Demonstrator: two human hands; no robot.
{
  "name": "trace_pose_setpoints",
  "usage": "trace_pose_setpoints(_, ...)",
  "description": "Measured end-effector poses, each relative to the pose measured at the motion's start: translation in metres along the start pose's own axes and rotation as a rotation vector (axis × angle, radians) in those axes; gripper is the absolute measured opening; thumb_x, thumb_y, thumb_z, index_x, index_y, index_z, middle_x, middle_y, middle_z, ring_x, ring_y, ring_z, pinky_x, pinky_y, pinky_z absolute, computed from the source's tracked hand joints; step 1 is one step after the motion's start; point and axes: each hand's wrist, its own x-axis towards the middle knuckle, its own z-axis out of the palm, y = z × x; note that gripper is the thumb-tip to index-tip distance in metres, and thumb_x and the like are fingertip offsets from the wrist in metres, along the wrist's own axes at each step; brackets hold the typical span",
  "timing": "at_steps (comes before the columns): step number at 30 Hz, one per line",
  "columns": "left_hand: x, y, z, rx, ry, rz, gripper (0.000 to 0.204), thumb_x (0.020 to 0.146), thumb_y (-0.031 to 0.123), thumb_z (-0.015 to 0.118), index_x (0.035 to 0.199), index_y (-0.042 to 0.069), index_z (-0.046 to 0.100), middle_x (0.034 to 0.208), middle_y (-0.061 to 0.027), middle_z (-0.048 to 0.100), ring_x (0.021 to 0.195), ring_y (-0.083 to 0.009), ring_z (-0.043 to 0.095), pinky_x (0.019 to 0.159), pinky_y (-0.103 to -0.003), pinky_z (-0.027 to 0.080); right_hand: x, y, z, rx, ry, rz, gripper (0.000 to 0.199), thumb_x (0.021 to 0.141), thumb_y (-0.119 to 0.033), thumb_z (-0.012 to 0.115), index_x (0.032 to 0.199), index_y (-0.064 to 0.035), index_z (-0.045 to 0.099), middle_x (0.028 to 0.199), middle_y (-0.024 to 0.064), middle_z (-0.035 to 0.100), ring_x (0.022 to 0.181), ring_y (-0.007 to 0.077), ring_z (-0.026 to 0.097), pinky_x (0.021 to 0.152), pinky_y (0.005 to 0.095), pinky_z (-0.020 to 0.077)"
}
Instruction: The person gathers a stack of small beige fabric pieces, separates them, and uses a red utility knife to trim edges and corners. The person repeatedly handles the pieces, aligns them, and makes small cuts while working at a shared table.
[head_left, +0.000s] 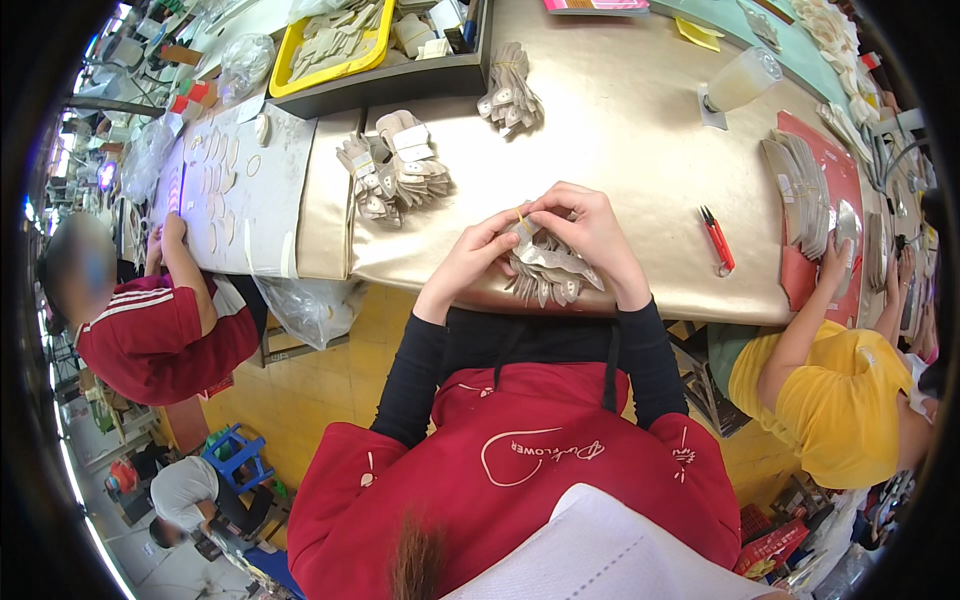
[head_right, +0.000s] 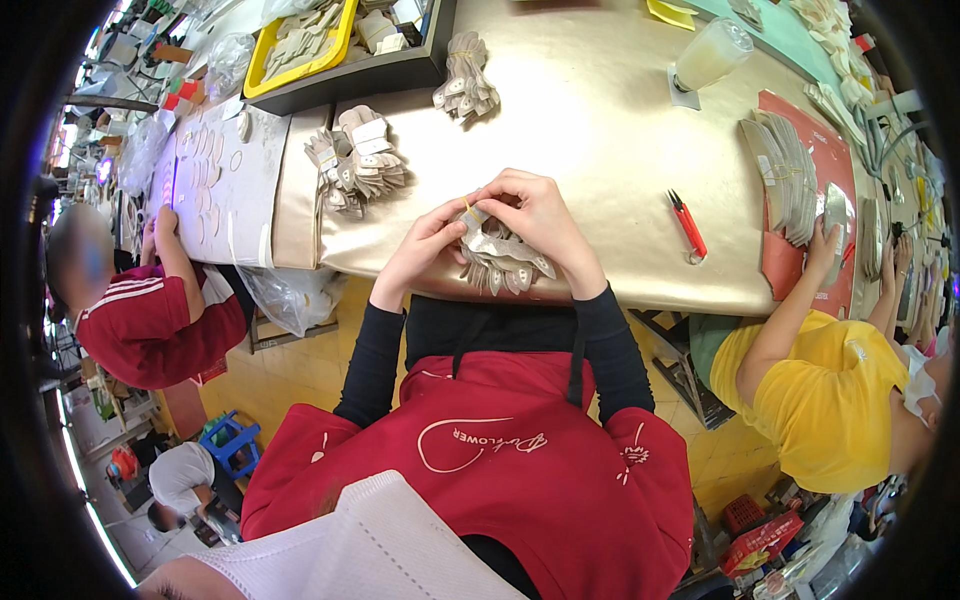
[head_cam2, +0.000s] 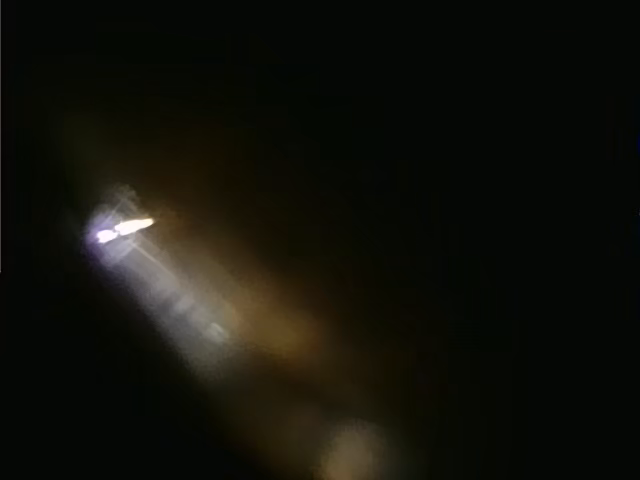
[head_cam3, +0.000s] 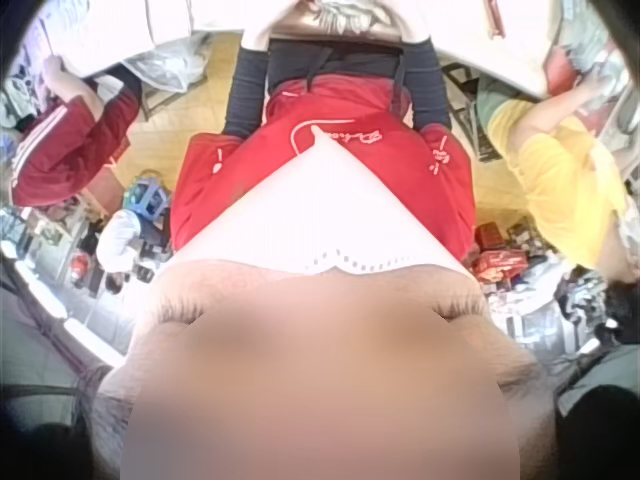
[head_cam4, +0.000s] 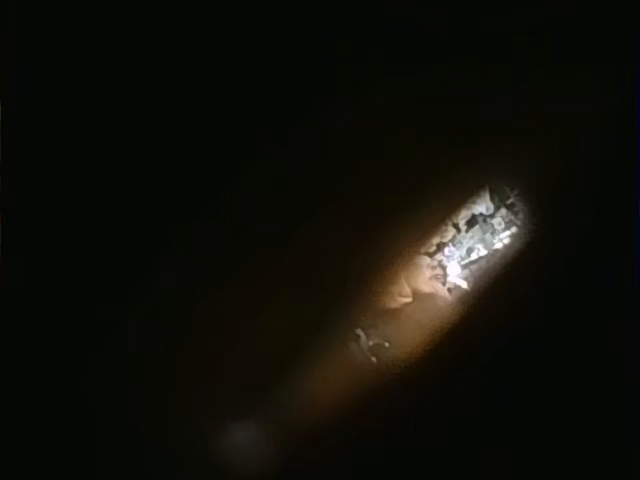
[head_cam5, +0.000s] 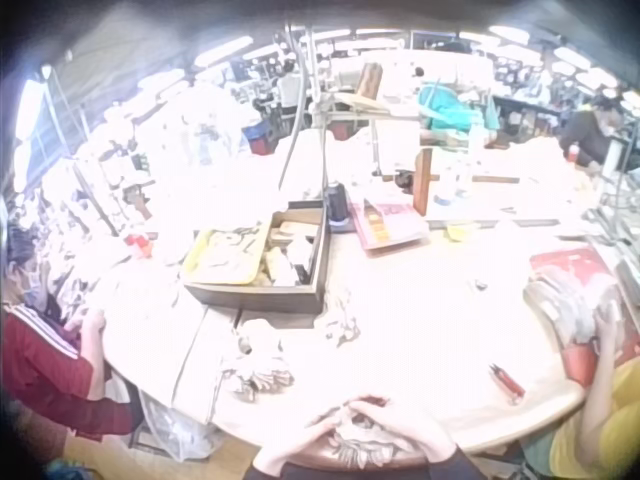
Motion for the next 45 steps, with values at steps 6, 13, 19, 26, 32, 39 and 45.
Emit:
trace_pose_setpoints(6,-0.003,0.008,0.006,0.07,0.024,0.062,0.047,0.103,0.017,0.057,0.149,0.009,0.051,0.111,-0.0028,0.065,0.081,-0.0083,0.061,0.075,-0.026,0.055,-0.003,-0.003,-0.008,-0.198,-0.065,-0.042,0.033,0.082,-0.001,0.073,0.115,0.0,0.071,0.12,0.0109,0.065,0.118,0.0202,0.061,0.098,0.0333,0.0492)
trace_pose_setpoints(13,-0.009,0.061,0.023,0.766,-0.221,0.607,0.039,0.099,0.027,0.06,0.135,0.011,0.066,0.121,-0.0067,0.07,0.103,-0.0239,0.062,0.092,-0.035,0.046,-0.024,-0.031,-0.035,-0.289,-0.303,-0.155,0.068,0.075,-0.014,0.08,0.139,-0.0107,0.057,0.144,0.008,0.056,0.147,0.0326,0.035,0.12,0.0473,0.0305)
trace_pose_setpoints(19,-0.022,0.104,0.035,1.034,-0.214,0.61,0.028,0.087,0.031,0.073,0.114,0.024,0.078,0.113,0.0034,0.073,0.124,-0.026,0.056,0.106,-0.05,0.027,-0.044,-0.055,-0.035,-0.659,-0.045,-0.47,0.04,0.066,-0.012,0.081,0.105,-0.0151,0.074,0.099,-0.0022,0.073,0.099,0.0197,0.067,0.115,0.0516,0.0365)
trace_pose_setpoints(26,-0.033,0.134,0.033,0.921,-0.382,0.56,0.024,0.077,0.027,0.084,0.1,0.023,0.082,0.116,0.0012,0.075,0.148,-0.0371,0.037,0.114,-0.072,0.011,-0.061,-0.077,-0.026,-0.717,0.035,-0.623,0.037,0.063,-0.011,0.077,0.099,-0.0174,0.076,0.091,-0.0037,0.073,0.087,0.0157,0.068,0.114,0.0507,0.0389)
trace_pose_setpoints(32,-0.072,0.146,0.054,0.858,-0.182,0.426,0.013,0.079,0.02,0.083,0.092,0.016,0.08,0.104,0.0009,0.076,0.15,-0.039,0.03,0.111,-0.078,0.017,-0.069,-0.085,-0.02,-0.683,0.082,-0.718,0.041,0.059,-0.01,0.077,0.099,-0.0149,0.077,0.088,-0.0027,0.072,0.083,0.0165,0.069,0.116,0.0525,0.0387)
trace_pose_setpoints(39,-0.11,0.188,-0.007,0.704,0.686,0.672,0.024,0.09,0.019,0.065,0.103,-0.001,0.067,0.099,-0.0159,0.07,0.12,-0.0348,0.061,0.121,-0.052,0.025,-0.09,-0.093,-0.053,-0.388,0.151,-0.44,0.041,0.061,-0.007,0.084,0.101,-0.0077,0.076,0.09,0.0043,0.075,0.085,0.0214,0.07,0.108,0.0531,0.0456)
trace_pose_setpoints(45,-0.042,0.114,0.052,0.549,-0.121,0.443,0.083,0.077,0.036,0.085,0.145,0.004,0.048,0.148,-0.0133,0.054,0.148,-0.0306,0.037,0.123,-0.046,0.024,-0.09,-0.082,-0.022,0.025,0.149,-0.144,0.038,0.078,-0.008,0.083,0.112,-0.0011,0.069,0.102,0.0096,0.073,0.095,0.0188,0.069,0.091,0.0312,0.0513)
